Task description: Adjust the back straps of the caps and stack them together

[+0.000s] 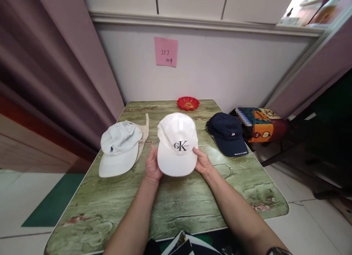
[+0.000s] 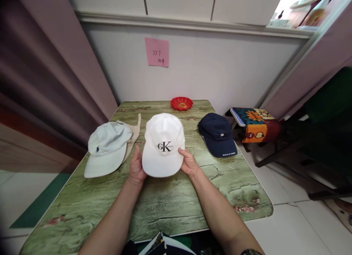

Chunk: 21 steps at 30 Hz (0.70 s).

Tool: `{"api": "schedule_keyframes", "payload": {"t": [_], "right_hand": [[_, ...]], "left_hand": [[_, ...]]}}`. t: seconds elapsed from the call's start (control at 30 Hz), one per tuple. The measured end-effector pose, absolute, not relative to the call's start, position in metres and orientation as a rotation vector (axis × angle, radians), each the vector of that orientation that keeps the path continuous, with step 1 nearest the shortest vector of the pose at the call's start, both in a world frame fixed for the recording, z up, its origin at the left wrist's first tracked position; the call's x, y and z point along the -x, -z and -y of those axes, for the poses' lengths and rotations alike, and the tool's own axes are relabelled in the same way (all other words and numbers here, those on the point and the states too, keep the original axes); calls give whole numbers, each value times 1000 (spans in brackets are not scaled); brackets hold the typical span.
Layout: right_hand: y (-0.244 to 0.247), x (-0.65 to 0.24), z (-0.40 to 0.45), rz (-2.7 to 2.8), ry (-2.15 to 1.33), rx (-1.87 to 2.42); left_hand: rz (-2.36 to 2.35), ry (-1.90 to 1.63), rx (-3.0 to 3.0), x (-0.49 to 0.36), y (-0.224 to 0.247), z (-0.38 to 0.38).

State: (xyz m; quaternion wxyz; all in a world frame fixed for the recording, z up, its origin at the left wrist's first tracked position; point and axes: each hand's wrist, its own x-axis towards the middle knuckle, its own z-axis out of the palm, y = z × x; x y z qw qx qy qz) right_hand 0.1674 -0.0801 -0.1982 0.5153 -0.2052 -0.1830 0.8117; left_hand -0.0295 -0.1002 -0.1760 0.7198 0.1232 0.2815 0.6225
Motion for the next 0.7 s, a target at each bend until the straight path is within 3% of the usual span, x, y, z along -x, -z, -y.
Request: {"api": "schedule_keyframes", "payload": {"t": [0.3, 0.5, 0.7], "right_hand": [[162, -170, 74, 493, -1511, 676], [117, -176, 109, 1450, -954, 1051], [145, -119, 165, 2094, -315, 1231]], "left_hand": [[-1098, -1551, -639, 10, 193, 95], [-681, -1436, -493, 11, 176, 101], [-493, -1406, -457, 14, 182, 105]]}}
